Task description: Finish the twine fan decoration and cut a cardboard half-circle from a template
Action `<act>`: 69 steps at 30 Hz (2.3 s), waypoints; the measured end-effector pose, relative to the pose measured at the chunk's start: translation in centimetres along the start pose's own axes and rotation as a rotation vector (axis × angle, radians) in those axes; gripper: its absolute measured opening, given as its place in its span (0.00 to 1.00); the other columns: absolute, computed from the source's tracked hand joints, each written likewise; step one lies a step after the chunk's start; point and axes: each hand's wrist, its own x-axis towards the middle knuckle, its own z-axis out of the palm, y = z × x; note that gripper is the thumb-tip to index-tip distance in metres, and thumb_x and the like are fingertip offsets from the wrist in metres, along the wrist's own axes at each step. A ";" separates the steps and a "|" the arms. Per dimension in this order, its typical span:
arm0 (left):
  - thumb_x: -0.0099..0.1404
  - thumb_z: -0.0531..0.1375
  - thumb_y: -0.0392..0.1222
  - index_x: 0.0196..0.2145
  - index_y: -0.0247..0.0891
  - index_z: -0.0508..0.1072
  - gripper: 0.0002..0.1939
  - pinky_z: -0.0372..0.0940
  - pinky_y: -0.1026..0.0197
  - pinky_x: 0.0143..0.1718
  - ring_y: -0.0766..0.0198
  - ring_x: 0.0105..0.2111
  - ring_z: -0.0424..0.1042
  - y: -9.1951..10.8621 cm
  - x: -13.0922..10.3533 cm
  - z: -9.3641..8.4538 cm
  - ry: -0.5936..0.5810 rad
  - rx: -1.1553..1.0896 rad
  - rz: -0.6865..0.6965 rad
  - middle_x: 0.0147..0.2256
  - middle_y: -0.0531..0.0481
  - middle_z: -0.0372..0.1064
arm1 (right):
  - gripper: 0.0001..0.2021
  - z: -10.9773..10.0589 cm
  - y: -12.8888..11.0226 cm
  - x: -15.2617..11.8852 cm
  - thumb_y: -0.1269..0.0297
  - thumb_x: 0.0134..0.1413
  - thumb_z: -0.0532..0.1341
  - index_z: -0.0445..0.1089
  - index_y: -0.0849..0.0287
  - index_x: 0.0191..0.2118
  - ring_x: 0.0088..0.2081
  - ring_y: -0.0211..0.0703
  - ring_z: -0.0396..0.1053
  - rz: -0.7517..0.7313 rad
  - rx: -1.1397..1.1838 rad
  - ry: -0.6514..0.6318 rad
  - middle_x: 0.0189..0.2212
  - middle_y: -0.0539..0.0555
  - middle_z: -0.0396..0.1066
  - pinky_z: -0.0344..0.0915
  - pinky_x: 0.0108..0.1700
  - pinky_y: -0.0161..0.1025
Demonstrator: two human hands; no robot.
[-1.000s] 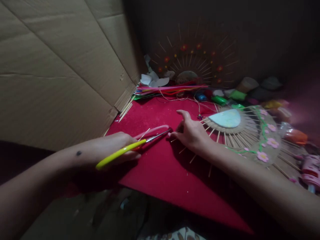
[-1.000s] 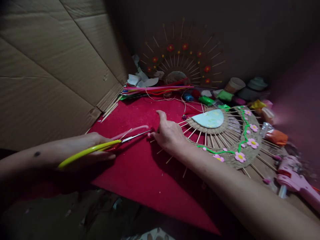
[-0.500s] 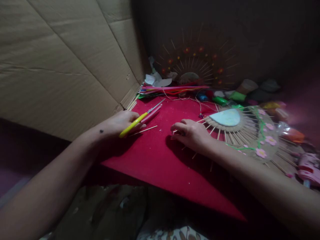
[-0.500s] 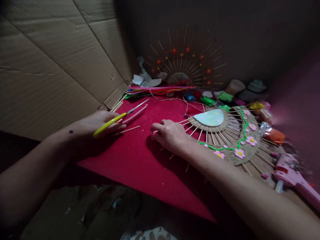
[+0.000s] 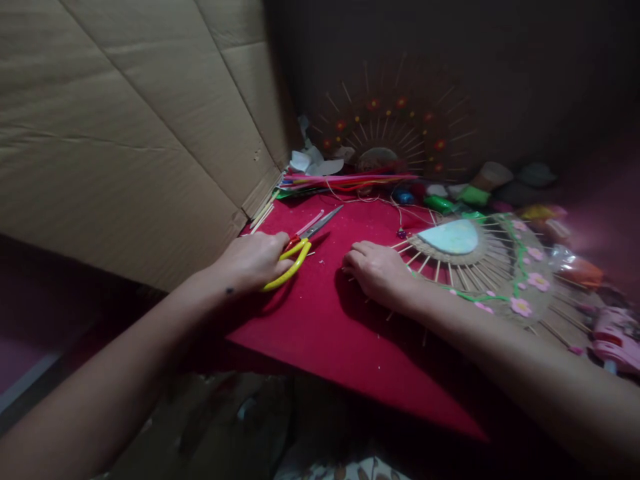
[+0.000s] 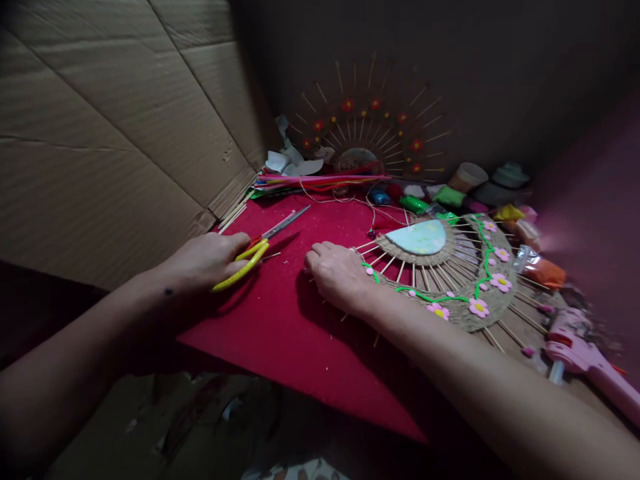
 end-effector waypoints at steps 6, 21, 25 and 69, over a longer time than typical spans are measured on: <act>0.63 0.44 0.58 0.44 0.32 0.67 0.27 0.54 0.60 0.24 0.48 0.33 0.72 0.7 0.3 0.5 0.006 0.141 0.018 0.34 0.36 0.72 | 0.07 -0.1 -0.1 0.0 0.71 0.57 0.53 0.66 0.62 0.32 0.31 0.41 0.61 -0.051 -0.024 0.002 0.30 0.55 0.68 0.49 0.29 0.38; 0.53 0.57 0.40 0.25 0.36 0.75 0.08 0.56 0.61 0.28 0.60 0.27 0.68 0.1 8.1 -0.3 0.120 -0.181 -0.044 0.24 0.44 0.71 | 0.09 -1.7 -0.1 -0.4 0.68 0.59 0.53 0.69 0.60 0.39 0.37 0.40 0.64 0.022 0.219 0.012 0.37 0.56 0.69 0.55 0.32 0.35; 0.51 0.59 0.37 0.21 0.34 0.72 0.05 0.54 0.60 0.27 0.60 0.27 0.68 0.7 9.3 0.1 0.217 -0.208 -0.056 0.20 0.45 0.68 | 0.08 -3.2 0.9 -1.9 0.71 0.56 0.55 0.70 0.62 0.39 0.35 0.39 0.66 0.105 0.368 0.158 0.37 0.57 0.69 0.60 0.36 0.36; 0.67 0.47 0.35 0.34 0.36 0.69 0.11 0.58 0.60 0.35 0.61 0.33 0.62 8.0 -1.7 2.9 0.514 -0.055 0.542 0.34 0.46 0.65 | 0.07 -3.3 1.2 -5.5 0.71 0.53 0.59 0.74 0.58 0.36 0.35 0.40 0.60 -0.003 0.330 -0.044 0.32 0.55 0.64 0.54 0.34 0.36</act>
